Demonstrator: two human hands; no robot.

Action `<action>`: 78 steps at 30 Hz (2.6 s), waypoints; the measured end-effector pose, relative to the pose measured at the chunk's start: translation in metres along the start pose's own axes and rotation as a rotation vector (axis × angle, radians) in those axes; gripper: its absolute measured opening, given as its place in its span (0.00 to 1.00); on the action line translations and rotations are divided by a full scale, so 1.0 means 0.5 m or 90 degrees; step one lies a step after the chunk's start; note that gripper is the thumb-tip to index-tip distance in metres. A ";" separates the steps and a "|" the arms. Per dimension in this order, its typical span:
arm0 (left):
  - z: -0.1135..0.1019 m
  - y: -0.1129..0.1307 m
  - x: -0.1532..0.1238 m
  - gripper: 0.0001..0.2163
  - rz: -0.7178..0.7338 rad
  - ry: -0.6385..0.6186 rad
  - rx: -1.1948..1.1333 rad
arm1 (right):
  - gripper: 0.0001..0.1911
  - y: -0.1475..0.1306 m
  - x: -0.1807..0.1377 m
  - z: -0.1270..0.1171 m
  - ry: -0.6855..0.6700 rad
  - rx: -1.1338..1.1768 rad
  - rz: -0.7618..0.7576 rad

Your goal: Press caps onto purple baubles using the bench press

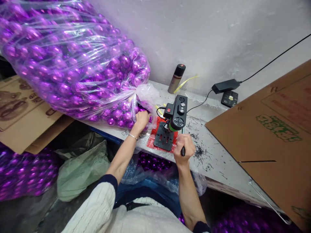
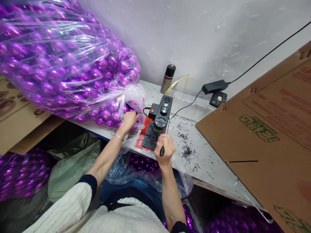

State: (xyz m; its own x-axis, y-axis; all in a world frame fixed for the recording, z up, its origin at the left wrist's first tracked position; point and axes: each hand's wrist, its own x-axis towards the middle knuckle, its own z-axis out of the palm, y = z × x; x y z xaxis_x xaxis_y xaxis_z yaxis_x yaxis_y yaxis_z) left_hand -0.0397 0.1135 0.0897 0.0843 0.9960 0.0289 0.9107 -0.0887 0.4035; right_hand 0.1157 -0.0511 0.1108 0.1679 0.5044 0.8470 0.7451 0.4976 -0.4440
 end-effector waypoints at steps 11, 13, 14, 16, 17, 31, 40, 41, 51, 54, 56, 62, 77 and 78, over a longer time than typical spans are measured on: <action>-0.011 -0.042 -0.078 0.26 0.066 0.039 -0.409 | 0.14 0.006 0.014 -0.005 -0.004 -0.014 -0.015; 0.010 -0.052 -0.132 0.27 0.072 0.066 -0.640 | 0.14 0.005 0.028 -0.006 0.004 -0.011 -0.004; 0.027 -0.052 -0.160 0.26 0.071 0.056 -0.724 | 0.15 0.004 0.035 -0.006 0.009 -0.017 0.004; 0.067 -0.044 -0.210 0.25 0.054 0.019 -0.815 | 0.16 0.001 0.048 -0.005 0.013 -0.039 0.024; 0.088 -0.037 -0.229 0.25 0.037 0.007 -0.830 | 0.17 0.000 0.052 -0.005 0.013 -0.049 0.030; 0.179 0.013 -0.226 0.27 0.189 0.079 -0.393 | 0.16 -0.003 0.053 -0.011 -0.009 -0.050 0.024; 0.216 0.020 -0.230 0.25 0.267 0.127 -0.406 | 0.11 -0.002 0.034 -0.017 -0.030 -0.050 -0.021; 0.218 0.019 -0.228 0.25 0.271 0.124 -0.411 | 0.11 -0.001 0.027 -0.017 -0.033 -0.049 -0.027; 0.214 0.019 -0.228 0.25 0.264 0.104 -0.417 | 0.12 0.031 -0.040 0.007 -0.003 -0.032 -0.078; 0.214 0.019 -0.229 0.25 0.261 0.104 -0.415 | 0.12 0.039 -0.050 0.018 0.019 -0.012 -0.070; 0.214 0.019 -0.230 0.25 0.263 0.108 -0.417 | 0.12 0.043 -0.057 0.026 0.040 0.007 -0.058; 0.217 0.018 -0.228 0.25 0.280 0.127 -0.419 | 0.12 0.050 -0.067 0.037 0.060 0.020 -0.057; 0.226 0.018 -0.225 0.24 0.291 0.153 -0.449 | 0.14 0.049 -0.051 0.025 0.041 -0.005 -0.078; 0.227 0.018 -0.224 0.25 0.292 0.155 -0.452 | 0.14 0.040 -0.038 0.020 0.042 -0.003 -0.051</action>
State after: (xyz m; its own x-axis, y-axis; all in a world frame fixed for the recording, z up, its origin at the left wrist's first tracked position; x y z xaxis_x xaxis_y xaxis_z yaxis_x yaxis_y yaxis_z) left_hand 0.0052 0.0003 -0.0138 0.2172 0.8445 0.4895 0.3356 -0.5355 0.7750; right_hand 0.1212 -0.0437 0.0831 0.1503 0.4153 0.8972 0.7608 0.5310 -0.3732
